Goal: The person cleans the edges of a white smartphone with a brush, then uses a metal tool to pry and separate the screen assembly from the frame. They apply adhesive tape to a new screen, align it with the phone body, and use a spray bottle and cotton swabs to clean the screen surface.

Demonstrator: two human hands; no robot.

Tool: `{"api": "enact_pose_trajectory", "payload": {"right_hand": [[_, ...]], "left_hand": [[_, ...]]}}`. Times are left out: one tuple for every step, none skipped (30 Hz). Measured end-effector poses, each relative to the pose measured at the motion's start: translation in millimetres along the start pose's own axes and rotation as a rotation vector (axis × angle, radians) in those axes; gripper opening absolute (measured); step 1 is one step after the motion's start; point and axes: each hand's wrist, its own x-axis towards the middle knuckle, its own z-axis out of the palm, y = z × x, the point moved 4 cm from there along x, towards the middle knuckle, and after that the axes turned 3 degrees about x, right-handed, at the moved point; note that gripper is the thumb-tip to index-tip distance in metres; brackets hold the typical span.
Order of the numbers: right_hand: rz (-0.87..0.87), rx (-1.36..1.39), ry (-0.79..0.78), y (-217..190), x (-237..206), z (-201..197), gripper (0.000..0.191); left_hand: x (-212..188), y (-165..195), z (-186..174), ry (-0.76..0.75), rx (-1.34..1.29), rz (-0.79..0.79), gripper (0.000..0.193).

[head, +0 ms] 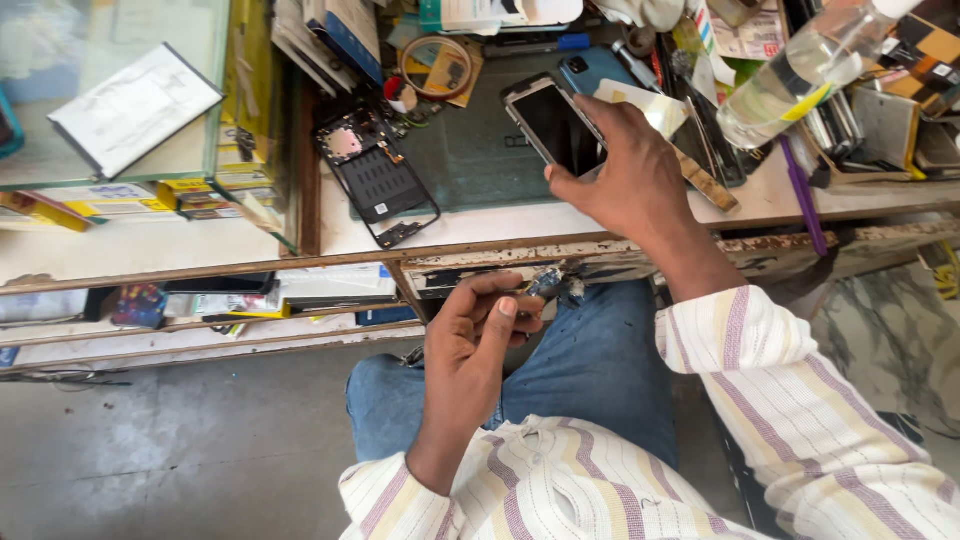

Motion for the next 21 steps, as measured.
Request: {"api": "enact_pose_trajectory", "payload": {"right_hand": [[-0.011,-0.01,0.011,3,4,0,0.079],[0.037,0.084,0.02,9,6,-1,0.076],[0.087,0.177,0.028,17,8,-3,0.073],[0.137,0.269,0.035,23,10,-3,0.071],[0.11,0.313,0.039,27,12,-6,0.07],[0.086,0.354,0.044,32,12,-10,0.069],[0.062,0.392,0.047,34,13,-12,0.068],[0.086,0.322,0.014,36,14,-10,0.069],[0.111,0.252,-0.017,36,14,-8,0.07],[0.134,0.183,-0.048,35,13,-6,0.072],[0.066,0.121,-0.032,29,13,-4,0.072],[-0.008,0.064,-0.016,22,13,-1,0.073],[-0.085,0.014,-0.002,13,13,5,0.074],[-0.051,0.014,-0.033,9,14,12,0.075],[-0.017,0.011,-0.063,6,14,17,0.076],[0.018,0.005,-0.094,6,14,21,0.077],[-0.04,-0.009,-0.053,2,14,23,0.076],[-0.094,-0.027,-0.013,0,13,23,0.076],[-0.145,-0.048,0.026,-1,12,22,0.075],[-0.14,-0.044,0.013,1,11,23,0.075],[-0.135,-0.037,0.001,3,10,24,0.074]], "left_hand": [[-2,3,-1,0.003,0.041,0.006,0.028],[-2,5,-3,0.0,0.038,0.009,0.027],[-2,6,-4,-0.006,0.032,0.013,0.026],[0,7,-6,-0.011,0.027,0.016,0.025],[1,8,-9,-0.006,0.06,0.019,0.025],[3,8,-11,-0.003,0.09,0.021,0.024],[5,7,-12,0.0,0.118,0.022,0.023],[7,6,-12,-0.003,0.116,0.017,0.024],[9,5,-11,-0.007,0.114,0.012,0.024],[11,4,-10,-0.01,0.114,0.008,0.024],[13,4,-6,-0.03,0.084,0.0,0.023],[14,4,-1,-0.045,0.057,-0.005,0.022],[15,6,1,-0.052,0.035,-0.011,0.021],[14,12,0,-0.056,0.109,0.027,0.019],[13,18,0,-0.063,0.181,0.064,0.018],[14,25,0,-0.073,0.252,0.1,0.016],[16,34,-3,-0.051,0.351,0.135,0.016],[19,43,-9,-0.033,0.448,0.168,0.015],[21,53,-13,-0.019,0.541,0.199,0.015],[24,63,-18,0.008,0.551,0.233,0.015],[26,74,-24,0.034,0.561,0.266,0.015]]}}
